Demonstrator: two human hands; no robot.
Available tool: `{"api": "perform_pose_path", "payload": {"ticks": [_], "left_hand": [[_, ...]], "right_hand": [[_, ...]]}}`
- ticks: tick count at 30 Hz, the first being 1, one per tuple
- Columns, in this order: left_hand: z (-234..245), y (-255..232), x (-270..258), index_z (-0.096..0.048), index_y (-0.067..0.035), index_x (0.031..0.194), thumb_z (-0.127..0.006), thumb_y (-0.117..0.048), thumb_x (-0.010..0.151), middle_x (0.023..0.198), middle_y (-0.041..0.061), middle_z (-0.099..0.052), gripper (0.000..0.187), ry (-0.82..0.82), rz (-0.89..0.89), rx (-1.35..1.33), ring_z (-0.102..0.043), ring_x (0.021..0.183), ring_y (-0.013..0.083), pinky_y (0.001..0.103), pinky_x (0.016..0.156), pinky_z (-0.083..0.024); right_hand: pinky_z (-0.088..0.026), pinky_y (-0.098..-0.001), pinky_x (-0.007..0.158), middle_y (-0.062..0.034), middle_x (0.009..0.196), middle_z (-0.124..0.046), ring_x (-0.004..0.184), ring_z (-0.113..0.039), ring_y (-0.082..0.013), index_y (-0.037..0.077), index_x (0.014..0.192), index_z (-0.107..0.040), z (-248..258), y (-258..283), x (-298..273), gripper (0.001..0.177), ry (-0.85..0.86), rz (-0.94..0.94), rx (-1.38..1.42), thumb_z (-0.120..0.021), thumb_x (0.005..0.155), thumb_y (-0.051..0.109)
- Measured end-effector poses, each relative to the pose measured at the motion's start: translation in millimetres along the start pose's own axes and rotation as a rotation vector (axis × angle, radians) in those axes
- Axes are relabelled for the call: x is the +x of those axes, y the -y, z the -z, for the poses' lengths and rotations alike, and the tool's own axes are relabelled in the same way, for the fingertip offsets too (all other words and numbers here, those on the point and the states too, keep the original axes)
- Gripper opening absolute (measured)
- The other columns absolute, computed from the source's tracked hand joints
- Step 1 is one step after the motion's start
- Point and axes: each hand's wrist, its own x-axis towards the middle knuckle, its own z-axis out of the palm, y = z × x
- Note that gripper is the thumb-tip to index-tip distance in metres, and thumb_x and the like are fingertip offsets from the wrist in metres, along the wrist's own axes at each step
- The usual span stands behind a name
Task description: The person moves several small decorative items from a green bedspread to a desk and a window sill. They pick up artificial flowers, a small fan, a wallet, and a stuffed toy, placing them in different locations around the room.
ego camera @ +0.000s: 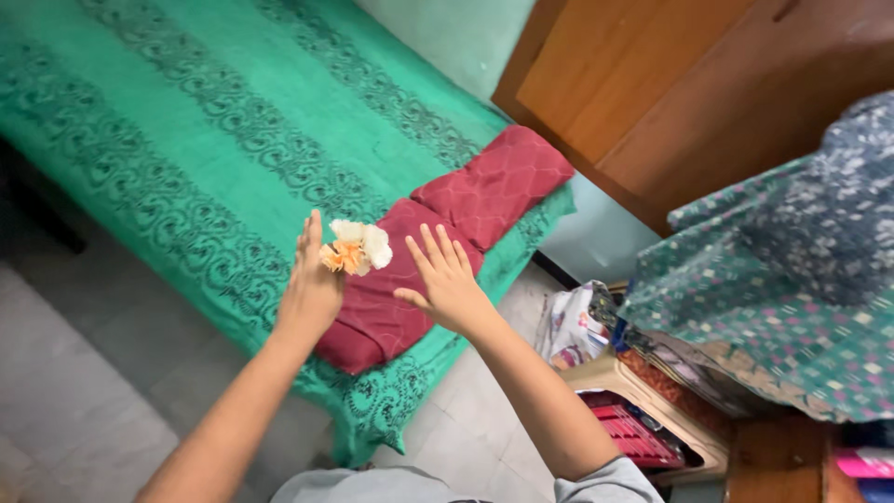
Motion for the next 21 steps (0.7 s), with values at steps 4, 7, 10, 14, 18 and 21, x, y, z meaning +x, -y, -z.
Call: {"api": "perform_pose_path", "payload": {"ticks": [4, 7, 10, 14, 18, 21], "left_hand": [[-16, -3, 22, -0.029, 0.004, 0.151, -0.059, -0.011, 0.097, 0.166, 0.032, -0.018, 0.064, 0.049, -0.067, 0.079, -0.025, 0.151, 0.0510, 0.053, 0.124, -0.026], [-26, -17, 37, -0.017, 0.007, 0.158, -0.059, -0.014, 0.094, 0.162, 0.033, -0.018, 0.080, 0.105, 0.061, -0.089, -0.022, 0.148, 0.0531, 0.054, 0.121, -0.023], [-36, -29, 55, -0.012, 0.006, 0.159, -0.061, -0.016, 0.092, 0.161, 0.032, -0.017, 0.085, 0.172, 0.122, -0.171, -0.020, 0.147, 0.0528, 0.053, 0.119, -0.023], [-65, -39, 63, -0.025, 0.011, 0.154, -0.061, -0.015, 0.095, 0.164, 0.035, -0.016, 0.074, 0.158, -0.153, -0.097, -0.021, 0.151, 0.0516, 0.054, 0.123, -0.022], [-100, -55, 61, -0.045, 0.004, 0.146, -0.060, -0.011, 0.095, 0.167, 0.033, -0.015, 0.055, 0.230, -0.204, -0.055, -0.022, 0.154, 0.0489, 0.053, 0.126, -0.023], [-130, -74, 62, -0.048, 0.005, 0.139, -0.061, -0.011, 0.095, 0.168, 0.033, -0.014, 0.048, 0.250, -0.247, -0.084, -0.021, 0.154, 0.0501, 0.054, 0.126, -0.022]], "right_hand": [[-0.022, -0.0577, 0.121, -0.0224, 0.166, -0.025, 0.155, -0.019, -0.0426, 0.008, 0.159, -0.034, -3, -28, -5, 0.090, -0.025, -0.067, -0.026, -0.061, 0.093, 0.064], [-0.022, -0.0580, 0.121, -0.0220, 0.166, -0.027, 0.155, -0.020, -0.0424, 0.008, 0.159, -0.035, -8, -40, -4, 0.091, -0.052, -0.123, -0.060, -0.060, 0.093, 0.064], [-0.022, -0.0584, 0.121, -0.0225, 0.165, -0.027, 0.155, -0.020, -0.0428, 0.007, 0.158, -0.034, -5, -54, -9, 0.092, -0.074, -0.155, -0.058, -0.060, 0.091, 0.065], [-0.021, -0.0590, 0.121, -0.0222, 0.166, -0.027, 0.155, -0.020, -0.0426, 0.008, 0.159, -0.034, 2, -73, -29, 0.092, -0.069, -0.239, -0.073, -0.059, 0.092, 0.066], [-0.021, -0.0594, 0.121, -0.0222, 0.166, -0.026, 0.155, -0.018, -0.0443, 0.008, 0.159, -0.034, 11, -101, -66, 0.091, -0.048, -0.307, -0.074, -0.057, 0.094, 0.067], [-0.021, -0.0592, 0.122, -0.0223, 0.167, -0.025, 0.156, -0.018, -0.0432, 0.009, 0.159, -0.034, 17, -128, -93, 0.091, -0.077, -0.349, -0.117, -0.056, 0.094, 0.069]]}}
